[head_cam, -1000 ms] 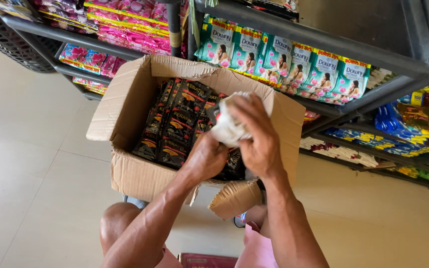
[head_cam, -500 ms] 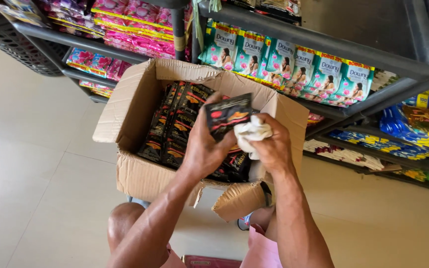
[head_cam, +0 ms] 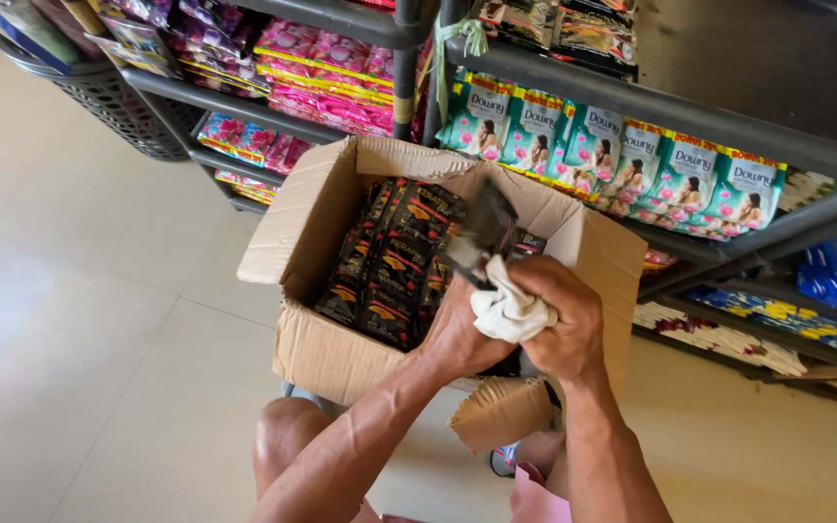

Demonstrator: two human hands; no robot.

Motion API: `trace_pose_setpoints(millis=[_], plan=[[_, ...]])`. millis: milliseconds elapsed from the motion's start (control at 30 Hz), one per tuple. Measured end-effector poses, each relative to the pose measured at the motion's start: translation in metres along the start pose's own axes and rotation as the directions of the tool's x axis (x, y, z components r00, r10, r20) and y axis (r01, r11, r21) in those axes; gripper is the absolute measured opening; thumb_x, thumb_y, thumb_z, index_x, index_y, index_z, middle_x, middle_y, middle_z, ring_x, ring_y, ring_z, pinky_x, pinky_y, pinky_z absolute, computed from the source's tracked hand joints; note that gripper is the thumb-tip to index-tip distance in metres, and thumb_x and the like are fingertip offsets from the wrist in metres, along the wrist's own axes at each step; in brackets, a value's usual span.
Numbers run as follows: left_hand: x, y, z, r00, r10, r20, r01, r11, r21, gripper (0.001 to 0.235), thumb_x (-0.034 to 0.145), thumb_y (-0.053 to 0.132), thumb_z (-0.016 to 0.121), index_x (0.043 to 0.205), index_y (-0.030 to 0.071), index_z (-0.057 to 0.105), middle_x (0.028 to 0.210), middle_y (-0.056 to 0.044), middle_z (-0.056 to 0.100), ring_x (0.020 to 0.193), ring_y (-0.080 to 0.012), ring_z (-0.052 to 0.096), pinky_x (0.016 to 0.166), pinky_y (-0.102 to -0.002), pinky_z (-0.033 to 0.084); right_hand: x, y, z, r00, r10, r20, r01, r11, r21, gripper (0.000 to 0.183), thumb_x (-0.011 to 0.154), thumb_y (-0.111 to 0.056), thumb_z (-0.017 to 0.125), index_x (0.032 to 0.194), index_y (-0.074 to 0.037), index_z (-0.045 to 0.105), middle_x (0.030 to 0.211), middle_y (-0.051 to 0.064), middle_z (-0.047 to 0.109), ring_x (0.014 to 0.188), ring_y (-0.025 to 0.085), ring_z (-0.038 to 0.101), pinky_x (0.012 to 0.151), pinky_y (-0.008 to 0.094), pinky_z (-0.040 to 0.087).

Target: Cleaning and restocking shampoo sachets onto shelves in a grocery store.

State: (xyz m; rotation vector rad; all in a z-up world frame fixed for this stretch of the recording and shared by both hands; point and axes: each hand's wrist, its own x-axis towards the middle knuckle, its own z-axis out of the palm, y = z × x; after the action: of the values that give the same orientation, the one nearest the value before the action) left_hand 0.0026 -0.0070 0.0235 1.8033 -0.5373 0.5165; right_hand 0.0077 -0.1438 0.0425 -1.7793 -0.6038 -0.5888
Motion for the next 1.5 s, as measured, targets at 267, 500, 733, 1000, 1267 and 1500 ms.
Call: trace_pose_setpoints(millis=[267, 500, 733, 1000, 1267, 1500], plan=[[-0.018, -0.018, 0.006, 0.917, -0.233, 0.324, 0.383, 0.739, -0.554, 0.047, 0.093, 0.023, 0.054, 0.134, 0.000, 0.057, 0.127, -0.013, 0.064, 0.116, -0.0252, 0.058, 0.104, -0.041, 0.047, 0.001, 0.001, 0.006, 0.990, -0.085, -0.111, 0.104, 0.978, 0.179, 0.041, 0.091, -0.028, 0.071, 0.118, 0.003, 0.067, 0.122, 0.024, 0.064, 0.120, 0.034, 0.061, 0.105, 0.046, 0.046], [0.026, 0.021, -0.026, 0.945, -0.326, -0.020, 0.042, 0.183, -0.982, 0.086, 0.101, 0.071, 0.032, 0.131, -0.004, 0.062, 0.118, -0.023, 0.071, 0.100, -0.0277, 0.071, 0.096, -0.042, 0.059, -0.005, 0.000, 0.036, 0.944, -0.215, 0.250, 0.250, 0.961, -0.119, 0.057, 0.085, 0.003, 0.074, 0.139, -0.009, 0.064, 0.150, 0.012, 0.057, 0.149, 0.032, 0.037, 0.125, 0.044, 0.025], [0.027, -0.001, -0.039, 0.930, -0.365, -0.044, 0.092, 0.347, -0.933, 0.075, 0.105, 0.058, 0.034, 0.154, 0.001, 0.041, 0.160, -0.016, 0.043, 0.138, -0.0293, 0.053, 0.115, -0.048, 0.047, 0.000, 0.011, 0.007, 0.967, -0.112, 0.231, 0.114, 0.993, 0.005, 0.057, 0.076, 0.019, 0.068, 0.130, 0.001, 0.066, 0.132, 0.021, 0.067, 0.131, 0.039, 0.058, 0.115, 0.052, 0.041], [0.017, 0.017, -0.016, 0.996, -0.092, 0.020, 0.094, 0.985, -0.145, 0.013, 0.092, 0.001, 0.060, 0.103, 0.002, 0.066, 0.083, -0.011, 0.063, 0.079, -0.0235, 0.060, 0.079, -0.045, 0.051, 0.003, -0.001, 0.025, 0.962, -0.247, 0.121, 0.264, 0.952, -0.153, 0.036, 0.093, -0.023, 0.073, 0.128, -0.022, 0.073, 0.152, 0.006, 0.055, 0.154, 0.028, 0.031, 0.129, 0.045, 0.016], [-0.006, -0.021, -0.003, 0.952, 0.018, 0.307, 0.004, 0.997, -0.072, 0.007, 0.089, 0.008, 0.064, 0.083, 0.008, 0.062, 0.060, -0.012, 0.062, 0.052, -0.0332, 0.060, 0.058, -0.041, 0.048, 0.006, 0.039, -0.022, 0.985, 0.094, -0.148, -0.105, 0.992, -0.068, 0.035, 0.099, -0.001, 0.052, 0.133, -0.002, 0.060, 0.137, 0.019, 0.060, 0.131, 0.033, 0.055, 0.120, 0.053, 0.035], [0.027, 0.011, -0.030, 0.759, -0.641, -0.109, 0.232, 0.423, -0.876, 0.019, 0.081, -0.006, 0.067, 0.097, 0.003, 0.069, 0.076, -0.010, 0.064, 0.059, -0.0186, 0.060, 0.054, -0.035, 0.055, -0.004, 0.036, -0.021, 0.903, 0.312, 0.294, -0.359, 0.925, 0.122, 0.060, 0.076, -0.001, 0.078, 0.135, -0.006, 0.066, 0.127, 0.018, 0.071, 0.115, 0.023, 0.063, 0.102, 0.045, 0.050]])
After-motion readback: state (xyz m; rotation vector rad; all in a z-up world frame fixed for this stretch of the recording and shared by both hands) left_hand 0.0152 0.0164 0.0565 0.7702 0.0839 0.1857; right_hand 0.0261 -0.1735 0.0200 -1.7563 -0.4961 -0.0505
